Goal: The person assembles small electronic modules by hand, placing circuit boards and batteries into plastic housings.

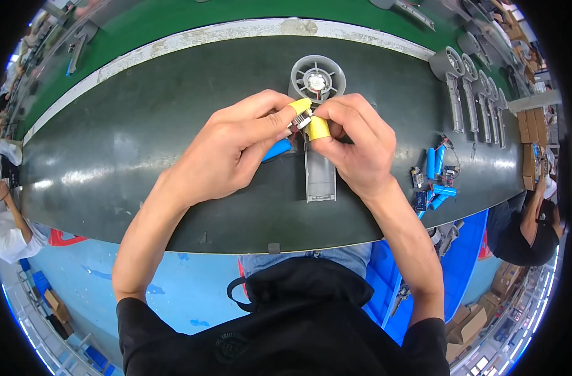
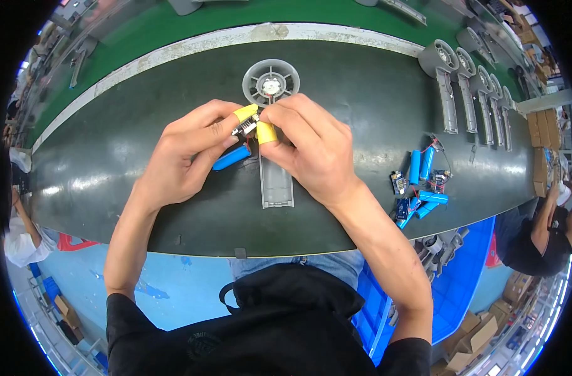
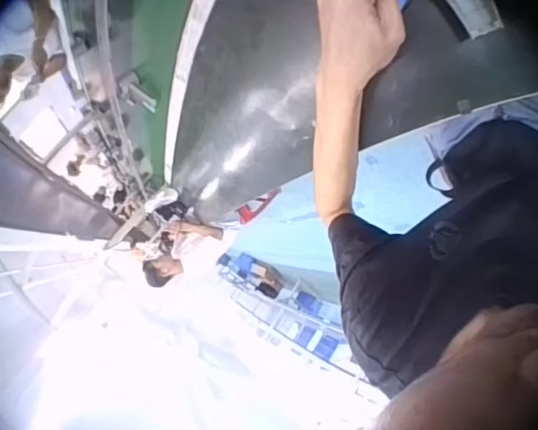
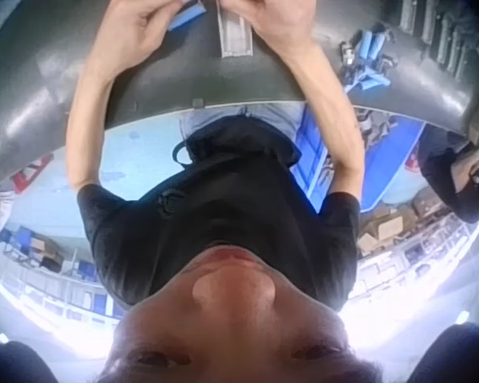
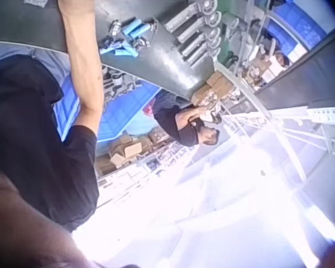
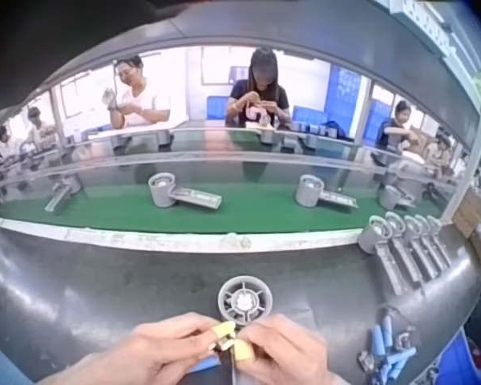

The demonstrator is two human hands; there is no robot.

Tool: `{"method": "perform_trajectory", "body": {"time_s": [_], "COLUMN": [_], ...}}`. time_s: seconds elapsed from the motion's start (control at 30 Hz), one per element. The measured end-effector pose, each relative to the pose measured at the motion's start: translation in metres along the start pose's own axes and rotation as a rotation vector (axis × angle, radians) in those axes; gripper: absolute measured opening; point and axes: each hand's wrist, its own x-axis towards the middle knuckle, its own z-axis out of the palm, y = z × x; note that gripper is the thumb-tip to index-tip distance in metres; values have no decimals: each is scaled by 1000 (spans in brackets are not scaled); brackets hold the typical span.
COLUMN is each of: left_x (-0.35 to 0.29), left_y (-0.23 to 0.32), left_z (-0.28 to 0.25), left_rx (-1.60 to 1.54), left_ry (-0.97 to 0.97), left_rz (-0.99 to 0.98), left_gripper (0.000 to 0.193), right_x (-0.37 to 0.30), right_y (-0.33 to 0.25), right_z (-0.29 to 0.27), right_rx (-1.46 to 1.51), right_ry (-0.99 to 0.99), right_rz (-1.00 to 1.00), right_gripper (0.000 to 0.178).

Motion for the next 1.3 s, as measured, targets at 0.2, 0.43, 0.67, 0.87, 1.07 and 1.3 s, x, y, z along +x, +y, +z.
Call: {"method": "perform_trajectory", "body": {"time_s": [0.2,0.43,0.67,0.87,1.07,1.3], "left_x": [0,1,-4,-4,2,-2], "left_y": [-1,-3,-6,-7,-8,-11], "left_z": [-1,8,17,13,4,16], "left_rx": [20,6,19,-26,-70,-41], "left_ry": [10,97,159,109,19,205], "left_rz": [45,12,-13,-6,15,-10], "left_gripper": [32,22,26,31,33,25], "right_x": [2,2,-2,-2,2,7], "right_y": [1,-3,-3,-1,6,-15], "right_z": [0,1,0,2,0,-13], "right_rx": [-15,56,27,39,33,-141], "right_ry": [0,18,3,25,9,-76], "right_rz": [-36,118,75,27,-35,-15], "right_gripper": [26,23,24,25,25,30]}}
